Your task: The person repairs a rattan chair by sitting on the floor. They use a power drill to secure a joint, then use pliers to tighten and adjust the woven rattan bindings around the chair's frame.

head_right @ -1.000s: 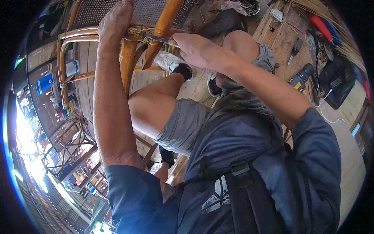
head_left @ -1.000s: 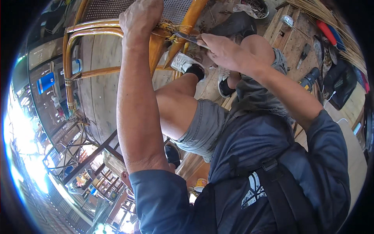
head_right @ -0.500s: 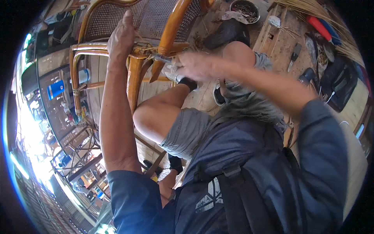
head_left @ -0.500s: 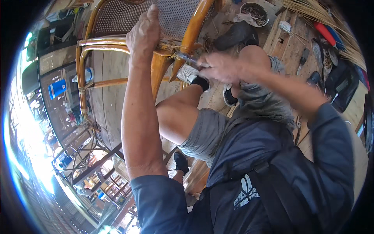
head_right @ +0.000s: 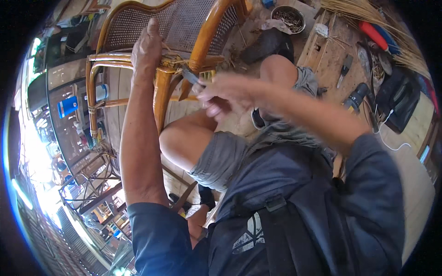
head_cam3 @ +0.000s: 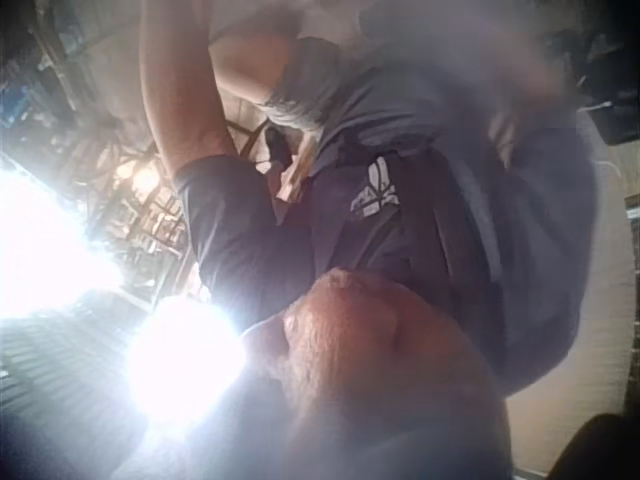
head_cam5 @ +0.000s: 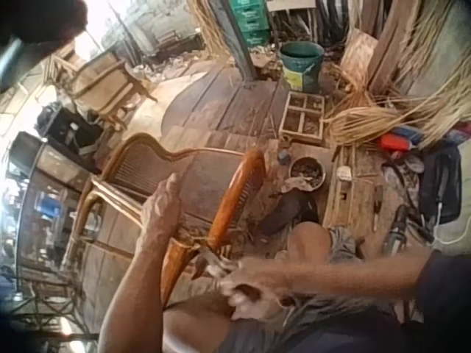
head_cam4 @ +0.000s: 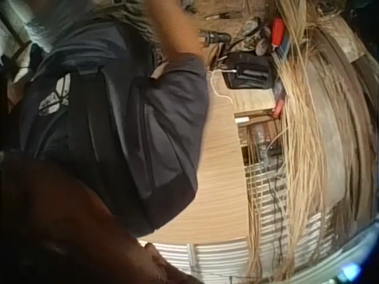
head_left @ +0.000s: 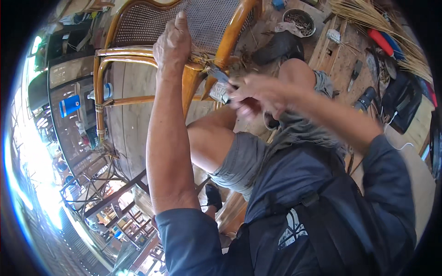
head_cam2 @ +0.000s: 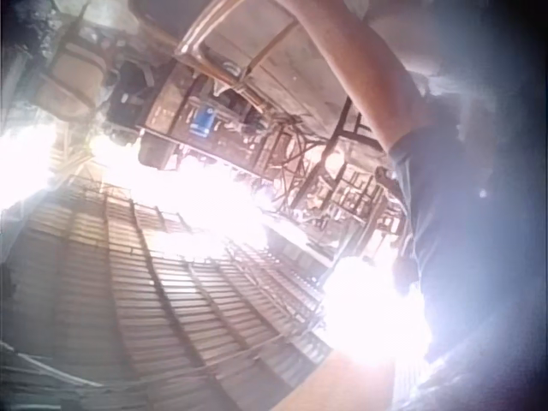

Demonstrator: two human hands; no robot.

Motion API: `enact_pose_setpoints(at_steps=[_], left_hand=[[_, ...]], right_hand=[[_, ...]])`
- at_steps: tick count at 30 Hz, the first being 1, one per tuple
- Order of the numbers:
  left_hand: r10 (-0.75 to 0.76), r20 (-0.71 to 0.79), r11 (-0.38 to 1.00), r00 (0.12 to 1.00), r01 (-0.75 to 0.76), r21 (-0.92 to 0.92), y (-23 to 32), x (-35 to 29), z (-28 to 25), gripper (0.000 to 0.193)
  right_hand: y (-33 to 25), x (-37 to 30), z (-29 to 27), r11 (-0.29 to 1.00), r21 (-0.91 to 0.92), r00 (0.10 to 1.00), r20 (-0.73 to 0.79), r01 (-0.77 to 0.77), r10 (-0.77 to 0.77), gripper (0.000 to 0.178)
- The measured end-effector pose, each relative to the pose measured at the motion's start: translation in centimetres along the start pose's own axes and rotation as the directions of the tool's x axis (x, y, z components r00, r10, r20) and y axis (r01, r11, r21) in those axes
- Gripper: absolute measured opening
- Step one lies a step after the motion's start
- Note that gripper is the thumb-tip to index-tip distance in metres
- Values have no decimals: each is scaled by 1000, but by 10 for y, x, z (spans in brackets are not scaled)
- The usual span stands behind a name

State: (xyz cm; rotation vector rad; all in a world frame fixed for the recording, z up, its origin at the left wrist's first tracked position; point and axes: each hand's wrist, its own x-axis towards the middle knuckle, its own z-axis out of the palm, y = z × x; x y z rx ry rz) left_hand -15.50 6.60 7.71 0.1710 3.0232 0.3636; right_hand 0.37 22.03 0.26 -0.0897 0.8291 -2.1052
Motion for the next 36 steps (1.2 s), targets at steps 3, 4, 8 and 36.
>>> enact_pose_setpoints(at_steps=[3, 4, 8, 36], left_hand=[[39, -96, 998, 995, -43, -42, 15, 2, 3, 74], [8, -86, 1000, 996, -9, -12, 17, 3, 1, 73], [-51, -70, 998, 996, 53, 26, -2, -14, -11, 66], [6, 666, 959, 746, -194, 208, 29, 10, -39, 53]], right_hand=[[-82, -26, -20, 238, -938, 946, -289, -251, -145, 20], [-81, -24, -17, 141, -953, 941, -292, -270, -173, 21], [-48, -3, -6, 375, -901, 961, -264, -217, -80, 23], [42, -72, -60, 945, -120, 947, -145, -305, 287, 19]])
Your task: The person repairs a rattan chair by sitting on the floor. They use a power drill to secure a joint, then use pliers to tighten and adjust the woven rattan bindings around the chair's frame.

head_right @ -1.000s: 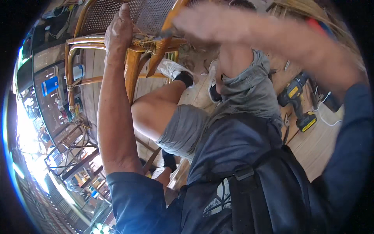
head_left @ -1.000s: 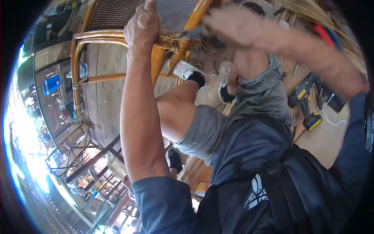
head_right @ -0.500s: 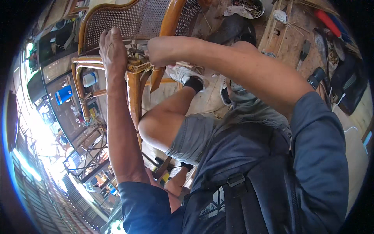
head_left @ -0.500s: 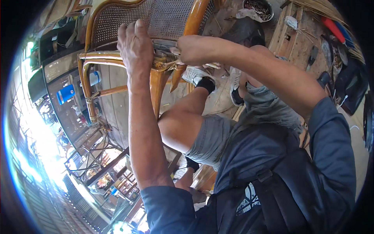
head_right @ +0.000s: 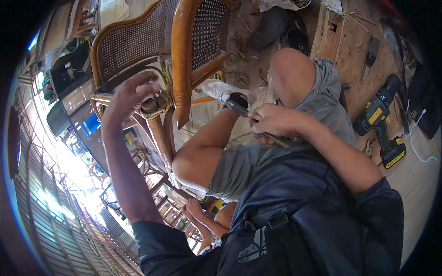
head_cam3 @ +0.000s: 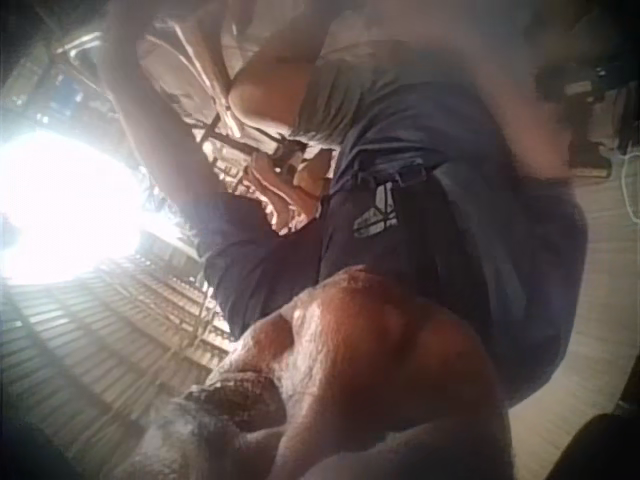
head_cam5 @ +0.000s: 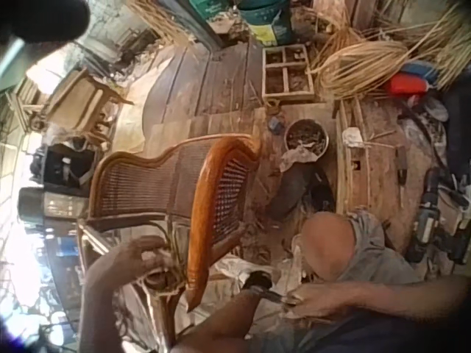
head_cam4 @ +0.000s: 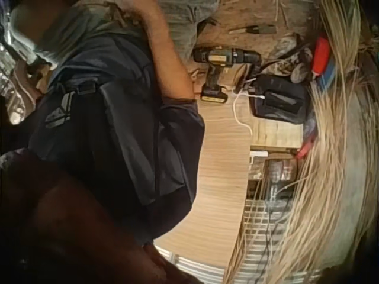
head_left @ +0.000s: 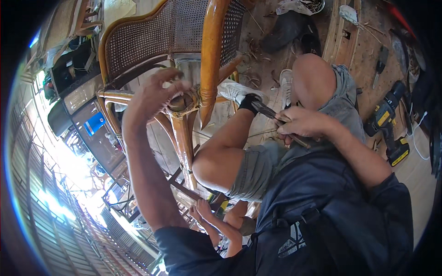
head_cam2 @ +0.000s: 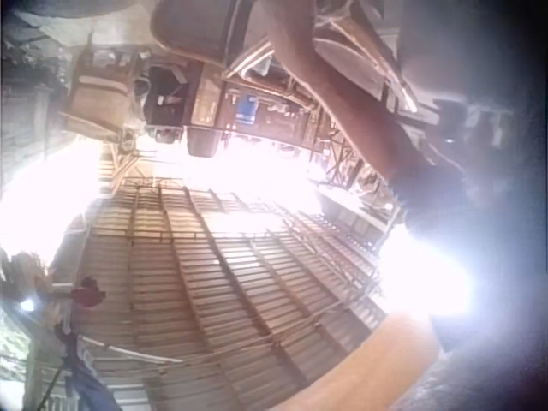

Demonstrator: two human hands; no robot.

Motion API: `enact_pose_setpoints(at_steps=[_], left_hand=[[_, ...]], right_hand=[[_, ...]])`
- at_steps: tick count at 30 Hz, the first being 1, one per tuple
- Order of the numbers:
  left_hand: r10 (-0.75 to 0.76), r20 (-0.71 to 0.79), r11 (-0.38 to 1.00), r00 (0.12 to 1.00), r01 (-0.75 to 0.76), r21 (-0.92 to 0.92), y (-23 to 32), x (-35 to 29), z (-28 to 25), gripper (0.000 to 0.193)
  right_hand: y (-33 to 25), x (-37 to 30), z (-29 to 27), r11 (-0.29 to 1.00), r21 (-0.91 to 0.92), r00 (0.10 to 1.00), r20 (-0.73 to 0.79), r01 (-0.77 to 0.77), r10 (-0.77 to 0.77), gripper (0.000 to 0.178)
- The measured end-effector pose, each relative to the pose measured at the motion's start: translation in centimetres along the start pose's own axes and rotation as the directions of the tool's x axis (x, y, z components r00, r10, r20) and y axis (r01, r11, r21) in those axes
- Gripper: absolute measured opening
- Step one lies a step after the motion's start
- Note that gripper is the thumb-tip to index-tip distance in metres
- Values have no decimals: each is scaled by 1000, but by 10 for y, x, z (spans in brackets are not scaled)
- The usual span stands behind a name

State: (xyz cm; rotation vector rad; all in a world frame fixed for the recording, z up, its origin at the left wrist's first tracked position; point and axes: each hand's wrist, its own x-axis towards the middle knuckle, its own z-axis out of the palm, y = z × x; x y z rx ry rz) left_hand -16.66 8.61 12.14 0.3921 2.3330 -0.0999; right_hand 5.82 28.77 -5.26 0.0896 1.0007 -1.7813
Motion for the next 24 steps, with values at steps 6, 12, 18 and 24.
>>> enact_pose_setpoints(at_steps=[6, 12, 18, 24], left_hand=[[-31, 171, 907, 985, -44, 420, 8, 37, -10, 38], [-9, 188, 993, 982, -13, 116, 46, 40, -7, 27], [417, 347, 621, 840, -542, 566, 77, -25, 43, 5], [46, 212, 670, 976, -188, 718, 40, -108, 77, 10]], right_hand=[[23, 25, -5, 991, 123, 974, -226, 45, -16, 17], [29, 42, -11, 981, 127, 948, -299, 148, -105, 18], [32, 40, -17, 998, 31, 958, -284, 52, -41, 12], [27, 37, -11, 995, -1, 971, -217, 104, -102, 11]])
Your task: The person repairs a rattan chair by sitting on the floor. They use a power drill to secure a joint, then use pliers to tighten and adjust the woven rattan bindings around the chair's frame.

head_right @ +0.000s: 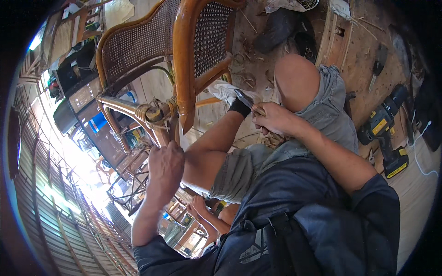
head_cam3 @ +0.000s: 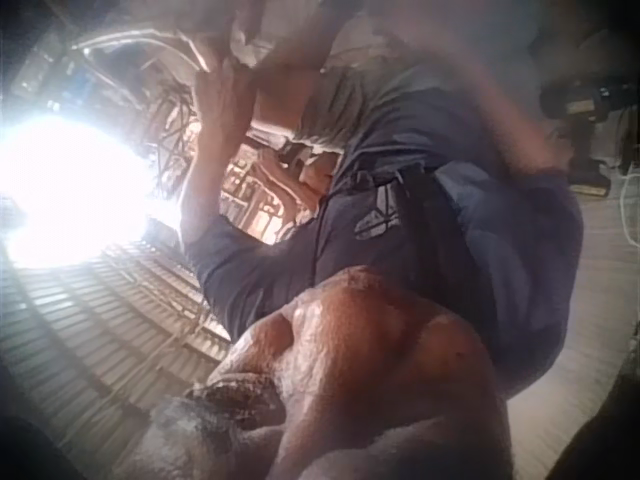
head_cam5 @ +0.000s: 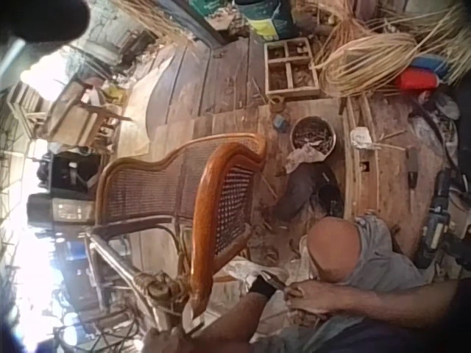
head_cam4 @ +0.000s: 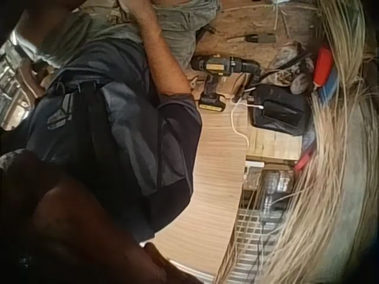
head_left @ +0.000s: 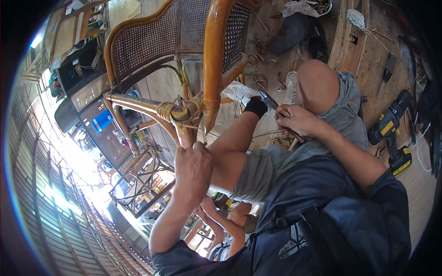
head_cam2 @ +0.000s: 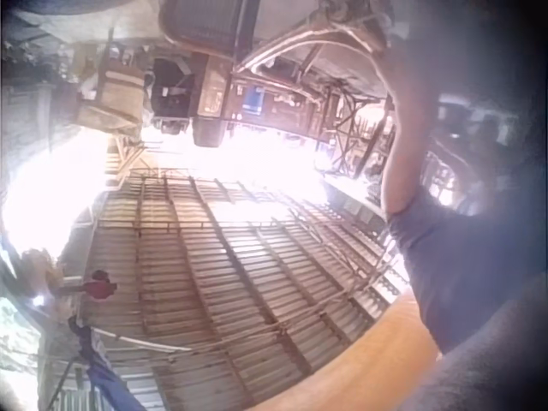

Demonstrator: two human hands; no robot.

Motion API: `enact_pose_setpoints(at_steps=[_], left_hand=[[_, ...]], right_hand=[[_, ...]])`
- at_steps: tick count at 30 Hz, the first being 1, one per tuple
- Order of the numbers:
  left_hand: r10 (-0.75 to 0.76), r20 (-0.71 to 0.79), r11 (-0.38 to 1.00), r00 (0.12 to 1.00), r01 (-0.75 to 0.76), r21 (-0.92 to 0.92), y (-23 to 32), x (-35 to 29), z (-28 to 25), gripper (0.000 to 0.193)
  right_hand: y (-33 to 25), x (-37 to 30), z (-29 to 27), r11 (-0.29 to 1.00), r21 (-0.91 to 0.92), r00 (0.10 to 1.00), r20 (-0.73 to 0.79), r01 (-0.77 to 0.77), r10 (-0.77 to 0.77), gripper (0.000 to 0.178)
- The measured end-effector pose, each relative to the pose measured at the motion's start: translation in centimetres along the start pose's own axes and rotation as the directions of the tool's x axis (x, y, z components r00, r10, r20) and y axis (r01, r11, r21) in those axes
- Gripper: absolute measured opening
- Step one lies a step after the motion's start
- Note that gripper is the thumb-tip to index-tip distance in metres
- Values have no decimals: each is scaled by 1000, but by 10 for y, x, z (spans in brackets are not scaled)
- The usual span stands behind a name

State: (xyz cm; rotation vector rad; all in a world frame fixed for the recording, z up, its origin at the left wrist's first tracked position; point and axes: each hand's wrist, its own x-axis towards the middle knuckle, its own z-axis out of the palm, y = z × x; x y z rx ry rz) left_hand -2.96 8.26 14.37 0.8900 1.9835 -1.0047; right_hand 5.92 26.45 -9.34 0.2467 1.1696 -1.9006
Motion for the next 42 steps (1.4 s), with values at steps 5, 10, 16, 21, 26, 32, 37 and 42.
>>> enact_pose_setpoints(at_steps=[5, 10, 16, 21, 26, 32, 37, 42], left_hand=[[-160, -501, 962, 851, 19, -274, 8, 39, 39, 8], [-559, -599, 771, 573, 95, -629, 34, 28, 49, 12], [-804, -347, 422, 482, 53, -905, 51, 9, 52, 17], [-817, 64, -179, 573, -146, -973, 62, 28, 49, 26], [-741, 253, -668, 622, -638, -384, 72, 49, 48, 35], [-699, 27, -711, 714, -699, 80, 68, 64, 69, 33], [-709, 49, -705, 703, -706, -64, 66, 71, 74, 37], [-737, 32, -675, 675, -733, -81, 67, 70, 60, 48]], right_hand=[[10, 4, -3, 994, -23, 994, -23, 104, -104, 25], [-68, -95, -30, 985, 156, 997, -40, 76, -70, 34], [-78, -169, -134, 493, -785, 669, -598, -375, -442, 46], [-32, -201, -201, 400, -662, 491, -744, -634, -453, 52], [-26, -189, -190, 110, -693, 495, -607, -712, -621, 52], [-138, -52, -54, 620, -647, 585, -314, 445, -748, 36], [-193, 68, 55, 510, -725, 710, -41, 462, -703, 29], [-232, 83, 71, 565, -805, 968, 45, 181, -246, 21]])
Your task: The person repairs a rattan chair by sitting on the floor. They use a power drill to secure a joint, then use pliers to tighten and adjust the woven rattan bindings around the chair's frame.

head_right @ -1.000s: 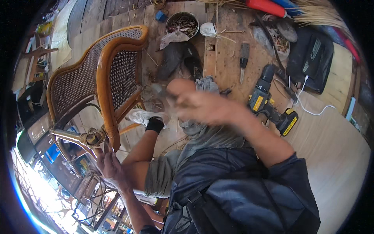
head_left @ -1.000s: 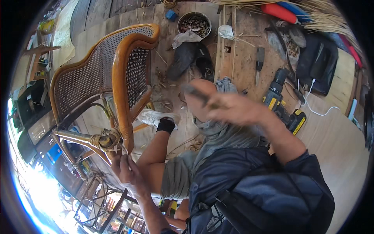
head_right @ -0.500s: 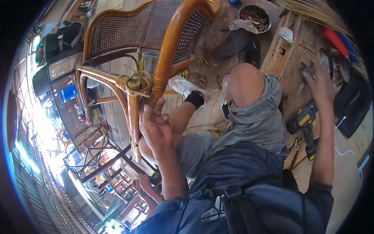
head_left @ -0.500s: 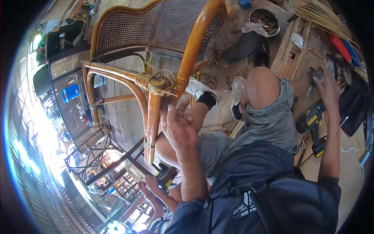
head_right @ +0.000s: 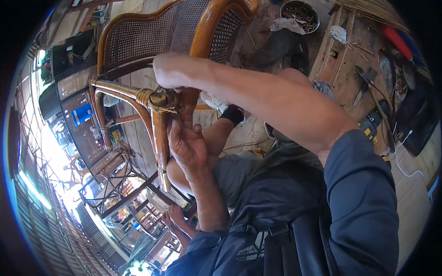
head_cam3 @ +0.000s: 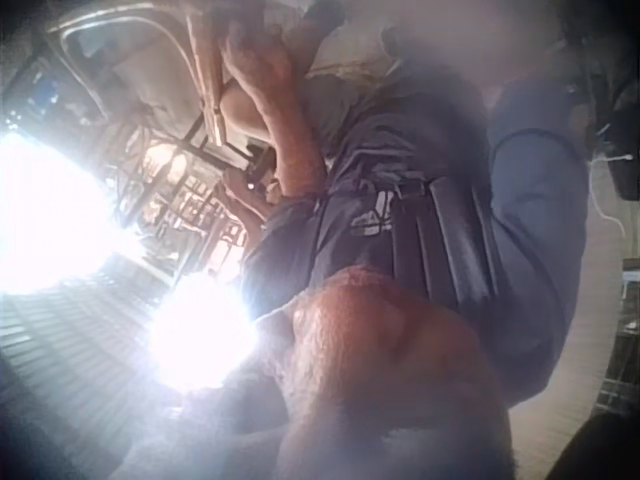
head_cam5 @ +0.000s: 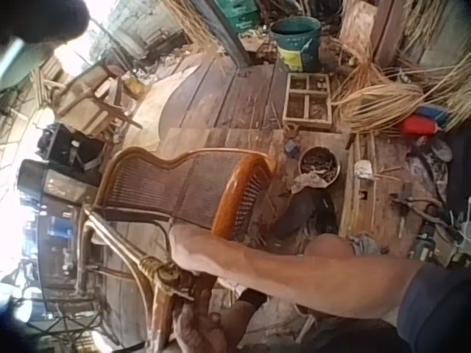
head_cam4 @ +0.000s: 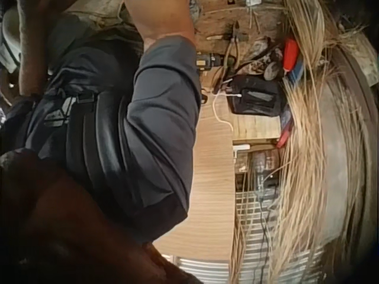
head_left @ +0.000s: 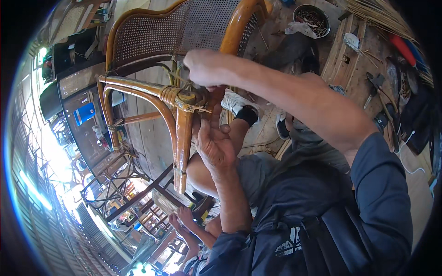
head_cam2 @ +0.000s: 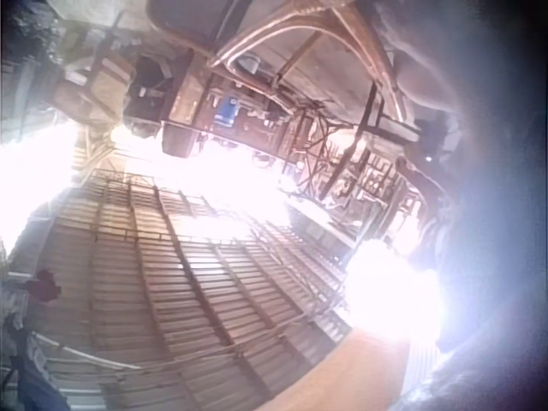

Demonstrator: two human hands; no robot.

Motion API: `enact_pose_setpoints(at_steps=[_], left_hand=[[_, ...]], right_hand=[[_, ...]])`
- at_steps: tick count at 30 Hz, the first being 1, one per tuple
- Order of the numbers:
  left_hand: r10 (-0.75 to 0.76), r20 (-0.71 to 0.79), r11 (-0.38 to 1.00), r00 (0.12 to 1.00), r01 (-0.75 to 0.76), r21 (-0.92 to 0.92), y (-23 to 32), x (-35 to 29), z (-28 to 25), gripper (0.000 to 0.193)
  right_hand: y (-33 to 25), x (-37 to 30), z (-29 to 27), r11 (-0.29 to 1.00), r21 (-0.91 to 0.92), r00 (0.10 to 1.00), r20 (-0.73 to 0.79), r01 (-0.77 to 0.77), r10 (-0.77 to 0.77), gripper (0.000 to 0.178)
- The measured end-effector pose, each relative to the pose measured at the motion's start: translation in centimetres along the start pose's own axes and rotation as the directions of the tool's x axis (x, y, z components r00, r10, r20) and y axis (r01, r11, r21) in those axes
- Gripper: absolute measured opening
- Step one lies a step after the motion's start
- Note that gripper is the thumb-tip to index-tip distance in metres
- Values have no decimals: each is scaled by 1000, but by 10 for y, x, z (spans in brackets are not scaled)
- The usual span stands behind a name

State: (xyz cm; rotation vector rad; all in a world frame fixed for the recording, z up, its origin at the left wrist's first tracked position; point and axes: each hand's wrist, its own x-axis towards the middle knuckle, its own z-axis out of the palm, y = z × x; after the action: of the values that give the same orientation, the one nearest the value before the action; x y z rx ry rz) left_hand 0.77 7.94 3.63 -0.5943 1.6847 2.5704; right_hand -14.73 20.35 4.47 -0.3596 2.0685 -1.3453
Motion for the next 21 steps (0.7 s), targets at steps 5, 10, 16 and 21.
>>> enact_pose_setpoints(at_steps=[5, 10, 16, 21], left_hand=[[57, -18, 994, 998, -55, 91, -5, -17, -8, 53], [-48, -79, 989, 996, 58, 138, -6, -28, -3, 49], [-245, 70, 969, 967, 246, -14, -13, -21, 0, 47], [-313, 170, 860, 935, 354, -367, -8, -9, -5, 41]], right_hand=[[17, -24, 15, 688, 721, 996, 91, -81, 22, 38], [59, -40, 82, 262, 904, 932, -281, 337, -230, 48], [76, -80, 111, 326, 856, 916, -380, 401, -128, 44], [59, -98, 110, 668, 515, 810, -537, 537, -236, 36]])
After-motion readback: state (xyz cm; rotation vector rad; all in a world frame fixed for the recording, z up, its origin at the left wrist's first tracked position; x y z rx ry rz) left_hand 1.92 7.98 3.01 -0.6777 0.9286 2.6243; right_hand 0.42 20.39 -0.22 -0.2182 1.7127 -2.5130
